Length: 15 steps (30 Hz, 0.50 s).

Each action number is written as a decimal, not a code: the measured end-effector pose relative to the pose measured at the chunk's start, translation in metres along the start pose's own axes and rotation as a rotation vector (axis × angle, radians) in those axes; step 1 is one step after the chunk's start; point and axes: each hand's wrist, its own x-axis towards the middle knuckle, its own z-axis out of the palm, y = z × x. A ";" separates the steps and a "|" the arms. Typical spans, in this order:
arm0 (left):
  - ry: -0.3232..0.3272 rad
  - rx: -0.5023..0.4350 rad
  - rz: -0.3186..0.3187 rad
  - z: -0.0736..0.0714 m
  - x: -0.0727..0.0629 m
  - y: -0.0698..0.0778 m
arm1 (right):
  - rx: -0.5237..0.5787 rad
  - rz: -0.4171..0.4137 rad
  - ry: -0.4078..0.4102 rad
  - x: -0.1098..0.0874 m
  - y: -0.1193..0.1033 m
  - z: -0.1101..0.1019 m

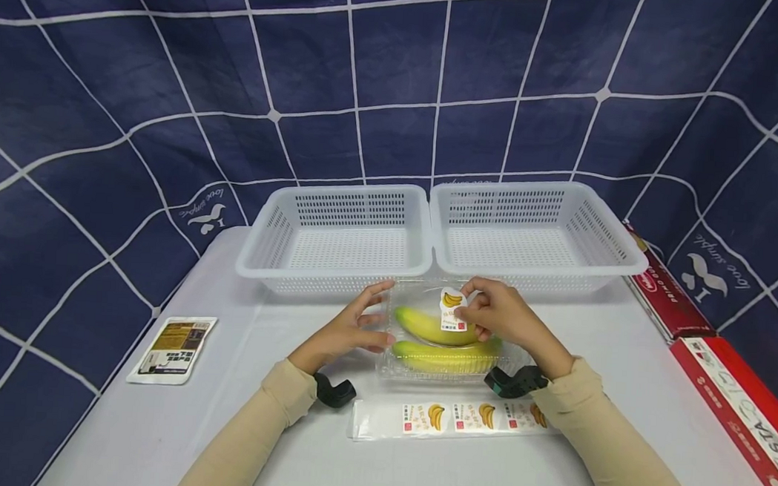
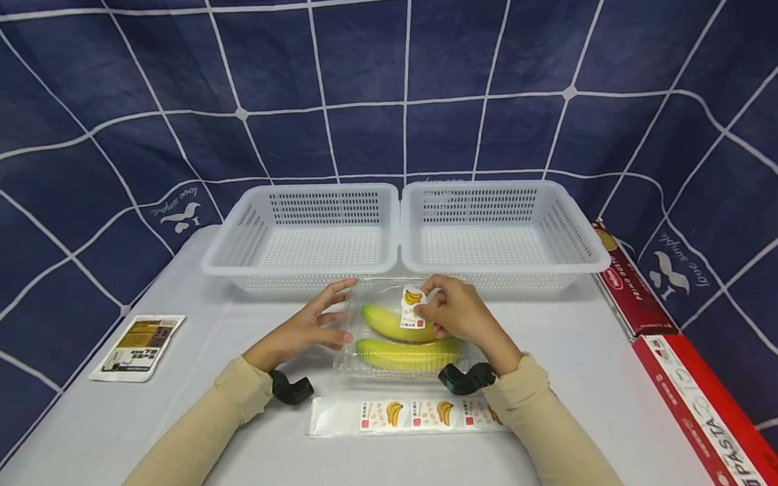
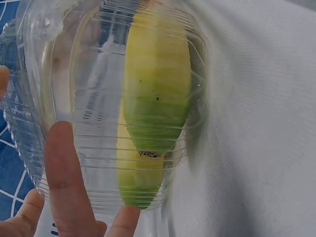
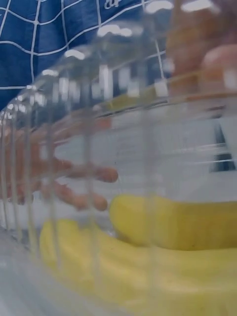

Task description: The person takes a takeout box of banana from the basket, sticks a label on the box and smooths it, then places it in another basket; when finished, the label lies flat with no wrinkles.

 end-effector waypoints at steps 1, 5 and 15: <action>0.001 -0.001 0.000 0.000 0.000 0.000 | -0.002 -0.002 -0.003 0.000 0.000 0.000; 0.008 -0.007 -0.004 0.000 0.001 -0.001 | -0.003 -0.008 -0.023 0.002 0.001 -0.001; 0.008 -0.003 -0.005 0.001 0.001 -0.001 | -0.033 0.019 -0.009 0.002 -0.001 -0.002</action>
